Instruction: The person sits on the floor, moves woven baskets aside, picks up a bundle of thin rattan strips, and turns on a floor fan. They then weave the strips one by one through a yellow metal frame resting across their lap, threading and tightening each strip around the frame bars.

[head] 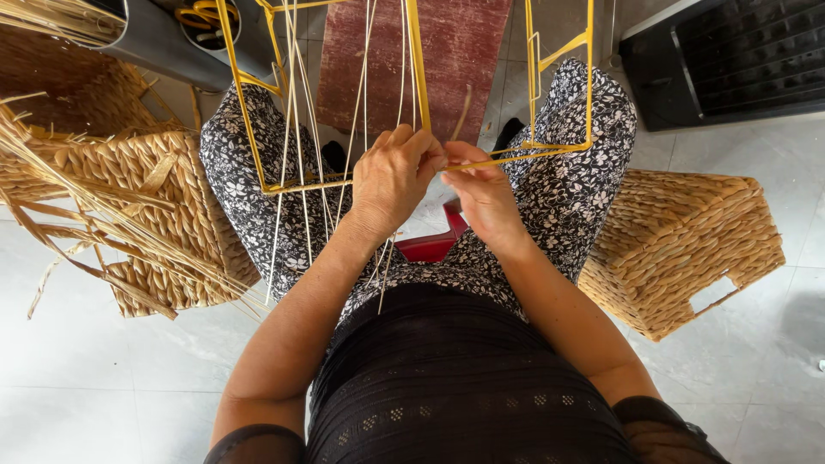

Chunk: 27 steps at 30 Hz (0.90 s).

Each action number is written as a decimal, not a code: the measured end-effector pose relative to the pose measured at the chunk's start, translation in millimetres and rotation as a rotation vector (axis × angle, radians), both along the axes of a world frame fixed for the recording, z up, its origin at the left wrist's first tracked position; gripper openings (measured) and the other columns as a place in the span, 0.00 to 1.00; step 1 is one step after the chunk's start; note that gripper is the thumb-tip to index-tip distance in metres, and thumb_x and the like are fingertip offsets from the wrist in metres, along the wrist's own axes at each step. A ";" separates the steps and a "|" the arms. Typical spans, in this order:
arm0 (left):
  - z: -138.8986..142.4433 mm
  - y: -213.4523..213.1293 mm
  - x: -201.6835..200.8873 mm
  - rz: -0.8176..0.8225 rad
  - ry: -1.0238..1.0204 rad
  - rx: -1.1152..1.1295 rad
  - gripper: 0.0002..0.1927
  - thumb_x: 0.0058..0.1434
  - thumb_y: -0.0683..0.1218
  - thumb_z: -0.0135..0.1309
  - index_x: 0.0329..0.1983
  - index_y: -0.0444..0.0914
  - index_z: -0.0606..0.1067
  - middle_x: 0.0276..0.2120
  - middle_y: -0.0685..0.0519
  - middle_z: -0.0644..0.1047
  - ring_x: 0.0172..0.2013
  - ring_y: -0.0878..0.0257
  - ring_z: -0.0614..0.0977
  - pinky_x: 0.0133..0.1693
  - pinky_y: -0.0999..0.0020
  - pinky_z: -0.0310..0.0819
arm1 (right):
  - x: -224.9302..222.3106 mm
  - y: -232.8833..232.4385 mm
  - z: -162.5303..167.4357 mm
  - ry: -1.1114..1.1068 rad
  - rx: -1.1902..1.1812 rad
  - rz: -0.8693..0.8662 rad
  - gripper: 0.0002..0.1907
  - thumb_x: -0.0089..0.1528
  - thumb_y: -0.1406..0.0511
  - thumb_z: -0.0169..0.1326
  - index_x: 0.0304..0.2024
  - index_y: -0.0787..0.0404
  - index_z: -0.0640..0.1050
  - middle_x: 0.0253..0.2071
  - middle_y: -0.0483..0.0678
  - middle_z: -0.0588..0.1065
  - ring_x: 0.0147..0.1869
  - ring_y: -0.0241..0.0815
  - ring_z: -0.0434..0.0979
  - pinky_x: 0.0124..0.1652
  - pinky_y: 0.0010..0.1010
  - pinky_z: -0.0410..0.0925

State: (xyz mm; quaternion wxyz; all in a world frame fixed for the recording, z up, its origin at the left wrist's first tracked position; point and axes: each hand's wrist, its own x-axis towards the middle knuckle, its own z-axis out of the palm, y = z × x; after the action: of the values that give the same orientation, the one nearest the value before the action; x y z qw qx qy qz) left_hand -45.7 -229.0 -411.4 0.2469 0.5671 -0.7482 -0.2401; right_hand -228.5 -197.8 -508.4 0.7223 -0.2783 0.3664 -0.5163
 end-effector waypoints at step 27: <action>0.7 22.3 14.0 -0.099 -0.088 -0.328 0.08 0.64 0.43 0.66 0.42 0.45 0.78 0.40 0.60 0.73 0.38 0.66 0.76 0.39 0.67 0.73 | -12.5 -1.2 72.9 0.265 0.049 0.112 0.13 0.70 0.63 0.55 0.42 0.68 0.82 0.19 0.34 0.64 0.22 0.26 0.55 0.25 0.21 0.50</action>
State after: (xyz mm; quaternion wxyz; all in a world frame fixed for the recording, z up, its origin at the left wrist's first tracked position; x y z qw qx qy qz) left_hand -31.7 -206.7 -410.7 0.2910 0.4917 -0.8144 -0.1017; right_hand -241.0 -199.0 -435.5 0.7019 -0.3462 0.4549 -0.4250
